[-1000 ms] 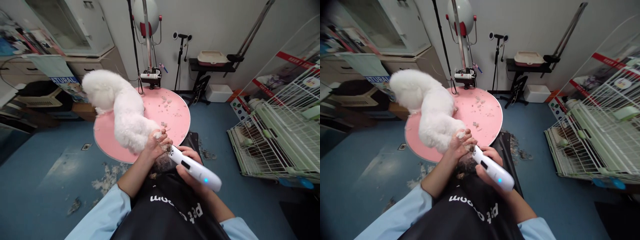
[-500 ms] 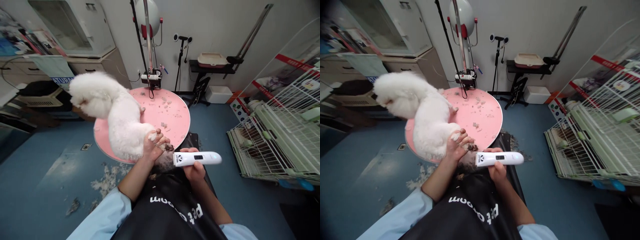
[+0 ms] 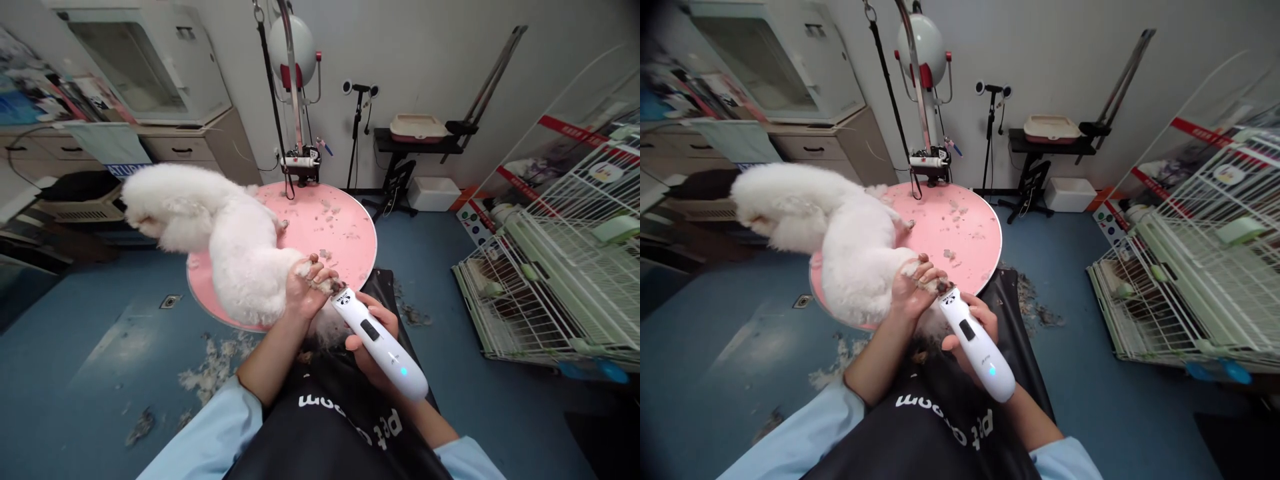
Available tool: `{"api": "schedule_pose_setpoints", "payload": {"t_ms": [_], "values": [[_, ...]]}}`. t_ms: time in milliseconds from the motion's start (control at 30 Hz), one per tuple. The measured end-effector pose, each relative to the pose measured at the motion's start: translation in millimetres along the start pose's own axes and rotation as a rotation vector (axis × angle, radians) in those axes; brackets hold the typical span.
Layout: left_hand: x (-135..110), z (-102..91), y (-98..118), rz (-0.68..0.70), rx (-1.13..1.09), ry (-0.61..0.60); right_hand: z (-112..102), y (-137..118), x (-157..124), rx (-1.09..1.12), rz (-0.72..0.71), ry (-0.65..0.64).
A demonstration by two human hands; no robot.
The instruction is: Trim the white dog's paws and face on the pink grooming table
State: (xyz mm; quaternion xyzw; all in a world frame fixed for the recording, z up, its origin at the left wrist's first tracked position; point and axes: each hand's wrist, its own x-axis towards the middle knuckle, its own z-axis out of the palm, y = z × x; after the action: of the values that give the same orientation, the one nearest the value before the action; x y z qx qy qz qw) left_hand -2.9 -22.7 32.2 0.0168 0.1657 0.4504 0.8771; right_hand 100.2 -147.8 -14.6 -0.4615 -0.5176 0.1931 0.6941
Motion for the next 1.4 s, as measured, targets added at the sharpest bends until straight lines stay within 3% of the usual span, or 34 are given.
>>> {"api": "schedule_pose_setpoints", "payload": {"t_ms": [167,300,500,633,733,900,1000,1100,1233,1333,1400], "values": [[-0.7,1.2,0.4,-0.001,0.011,-0.004,7.8,2.2,0.2,0.038,0.010,0.041],[-2.5,4.3,-1.3,-0.017,0.009,0.008,11.9,2.3,4.6,-0.066,-0.041,0.086],[-0.7,6.8,0.0,-0.032,-0.054,0.000,25.6,27.6,5.0,-0.133,-0.268,0.164],[0.0,5.6,3.3,-0.038,-0.042,0.013,31.2,47.8,-0.5,-0.067,-0.359,0.092],[-0.4,4.7,6.6,-0.025,-0.069,0.008,24.5,43.1,0.6,-0.013,-0.271,0.021],[-1.7,7.3,12.6,-0.004,-0.021,0.017,0.4,11.8,16.0,0.166,0.057,-0.173],[-2.3,9.5,12.8,0.022,0.012,0.039,-7.8,-1.4,27.6,0.075,0.019,-0.155],[-2.6,9.5,10.8,0.011,0.020,0.065,-9.9,-2.1,36.7,0.021,-0.023,-0.248],[-3.2,6.7,8.0,-0.006,0.043,0.069,-15.7,12.9,42.2,0.192,0.118,-0.174],[-2.8,5.6,5.2,-0.026,0.070,0.082,-24.2,21.4,41.7,0.348,0.263,-0.291],[-2.0,6.1,2.9,0.008,0.107,0.111,-28.4,20.0,39.7,0.303,0.236,-0.323]]}}
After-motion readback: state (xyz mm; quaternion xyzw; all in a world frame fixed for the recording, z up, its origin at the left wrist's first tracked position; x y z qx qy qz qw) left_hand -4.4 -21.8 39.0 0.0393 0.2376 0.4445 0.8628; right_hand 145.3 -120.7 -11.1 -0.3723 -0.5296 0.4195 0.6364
